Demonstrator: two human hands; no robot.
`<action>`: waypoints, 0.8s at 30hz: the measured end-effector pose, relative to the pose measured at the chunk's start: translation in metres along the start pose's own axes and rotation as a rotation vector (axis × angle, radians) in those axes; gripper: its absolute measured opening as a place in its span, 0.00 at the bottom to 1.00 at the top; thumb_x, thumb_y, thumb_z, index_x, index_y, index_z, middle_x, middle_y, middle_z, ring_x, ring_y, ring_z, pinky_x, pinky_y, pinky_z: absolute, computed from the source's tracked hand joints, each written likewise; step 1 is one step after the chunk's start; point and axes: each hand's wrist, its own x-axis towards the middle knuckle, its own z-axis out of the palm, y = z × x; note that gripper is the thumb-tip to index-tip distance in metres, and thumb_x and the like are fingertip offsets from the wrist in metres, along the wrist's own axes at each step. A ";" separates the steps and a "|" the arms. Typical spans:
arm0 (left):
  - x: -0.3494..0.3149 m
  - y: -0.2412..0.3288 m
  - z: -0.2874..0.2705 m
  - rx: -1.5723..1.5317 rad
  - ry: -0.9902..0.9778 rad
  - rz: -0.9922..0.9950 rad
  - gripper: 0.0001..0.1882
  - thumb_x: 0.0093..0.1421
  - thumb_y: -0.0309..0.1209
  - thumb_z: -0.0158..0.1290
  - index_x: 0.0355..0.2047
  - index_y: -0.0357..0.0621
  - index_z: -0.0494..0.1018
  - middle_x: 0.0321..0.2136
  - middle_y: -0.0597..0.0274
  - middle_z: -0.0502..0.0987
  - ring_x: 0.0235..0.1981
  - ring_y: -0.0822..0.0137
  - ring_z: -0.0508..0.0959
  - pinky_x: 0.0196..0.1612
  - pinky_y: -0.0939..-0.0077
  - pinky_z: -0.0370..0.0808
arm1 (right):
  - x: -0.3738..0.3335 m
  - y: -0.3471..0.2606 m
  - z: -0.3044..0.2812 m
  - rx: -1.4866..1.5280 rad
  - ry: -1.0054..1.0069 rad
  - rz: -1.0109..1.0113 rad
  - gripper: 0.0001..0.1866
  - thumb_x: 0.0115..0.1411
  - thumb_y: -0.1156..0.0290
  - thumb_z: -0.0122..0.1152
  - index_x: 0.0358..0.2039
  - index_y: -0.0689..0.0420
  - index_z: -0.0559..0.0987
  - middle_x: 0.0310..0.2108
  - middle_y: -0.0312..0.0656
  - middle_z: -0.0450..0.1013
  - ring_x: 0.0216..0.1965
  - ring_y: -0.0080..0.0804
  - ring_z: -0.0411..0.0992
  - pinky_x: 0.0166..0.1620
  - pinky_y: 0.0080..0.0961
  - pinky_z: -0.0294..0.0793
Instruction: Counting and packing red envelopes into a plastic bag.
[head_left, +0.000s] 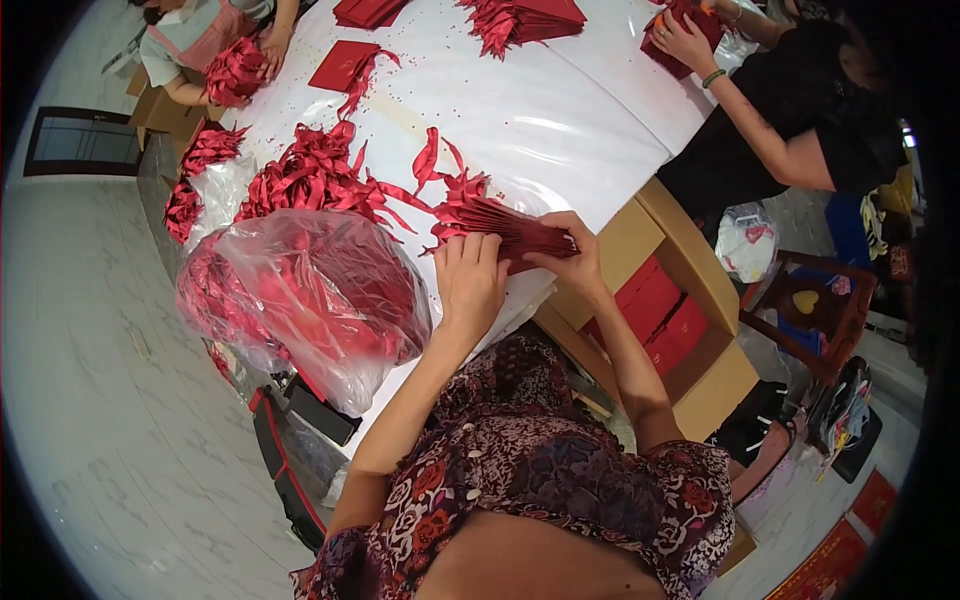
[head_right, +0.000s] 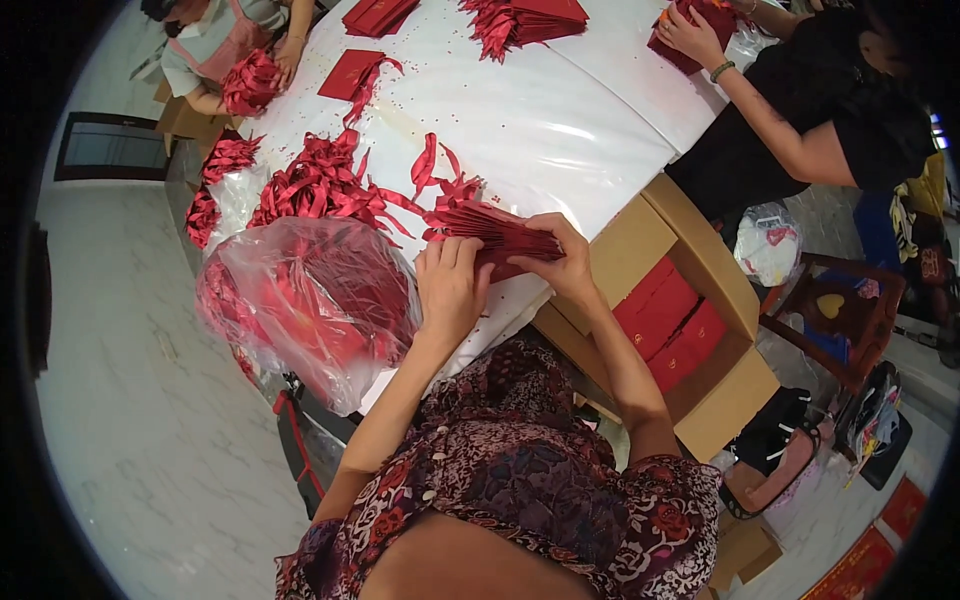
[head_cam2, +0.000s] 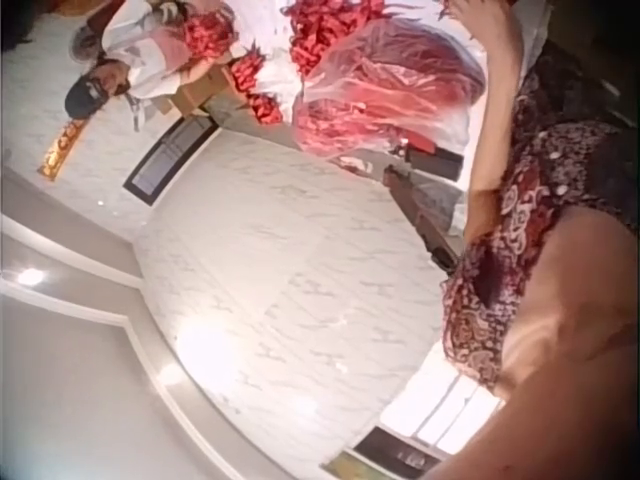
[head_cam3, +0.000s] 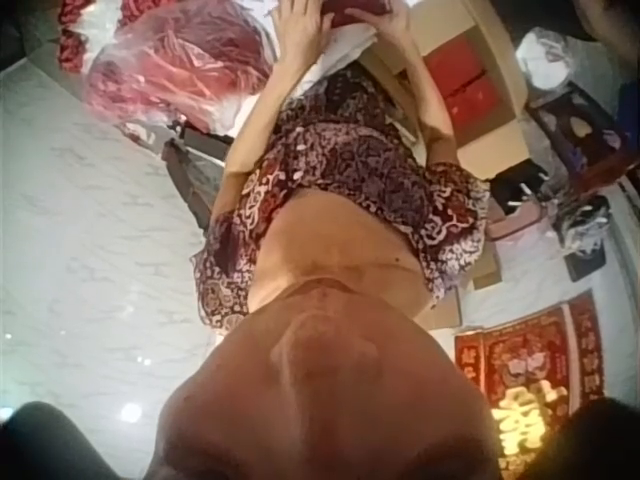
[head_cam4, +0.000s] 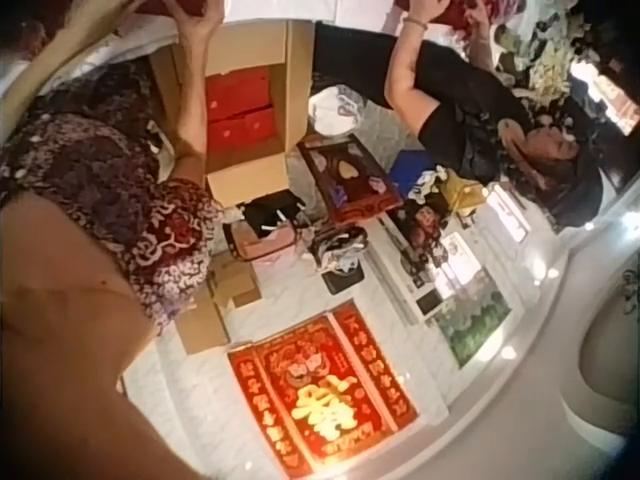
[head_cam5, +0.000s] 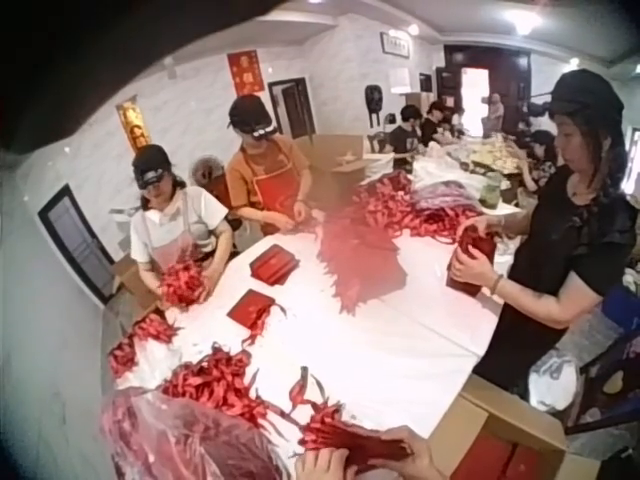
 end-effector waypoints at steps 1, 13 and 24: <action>0.000 -0.002 0.000 -0.014 -0.025 -0.016 0.23 0.49 0.28 0.61 0.47 0.41 0.71 0.39 0.58 0.72 0.42 0.55 0.70 0.47 0.60 0.65 | -0.001 -0.001 0.001 -0.007 0.003 0.005 0.27 0.41 0.81 0.77 0.44 0.59 0.75 0.42 0.40 0.73 0.45 0.29 0.73 0.49 0.23 0.74; -0.022 0.002 0.023 0.061 0.026 0.013 0.35 0.49 0.26 0.58 0.60 0.38 0.63 0.55 0.49 0.67 0.56 0.51 0.66 0.55 0.58 0.64 | 0.006 -0.004 0.001 -0.007 0.008 0.057 0.27 0.42 0.82 0.76 0.44 0.60 0.75 0.42 0.39 0.73 0.44 0.26 0.73 0.48 0.22 0.73; 0.007 -0.003 0.010 -0.071 -0.040 -0.015 0.31 0.43 0.33 0.65 0.48 0.39 0.69 0.40 0.55 0.70 0.43 0.54 0.69 0.44 0.62 0.64 | 0.005 -0.002 0.000 -0.020 -0.010 0.034 0.27 0.42 0.83 0.76 0.44 0.60 0.75 0.42 0.39 0.73 0.45 0.27 0.72 0.48 0.22 0.73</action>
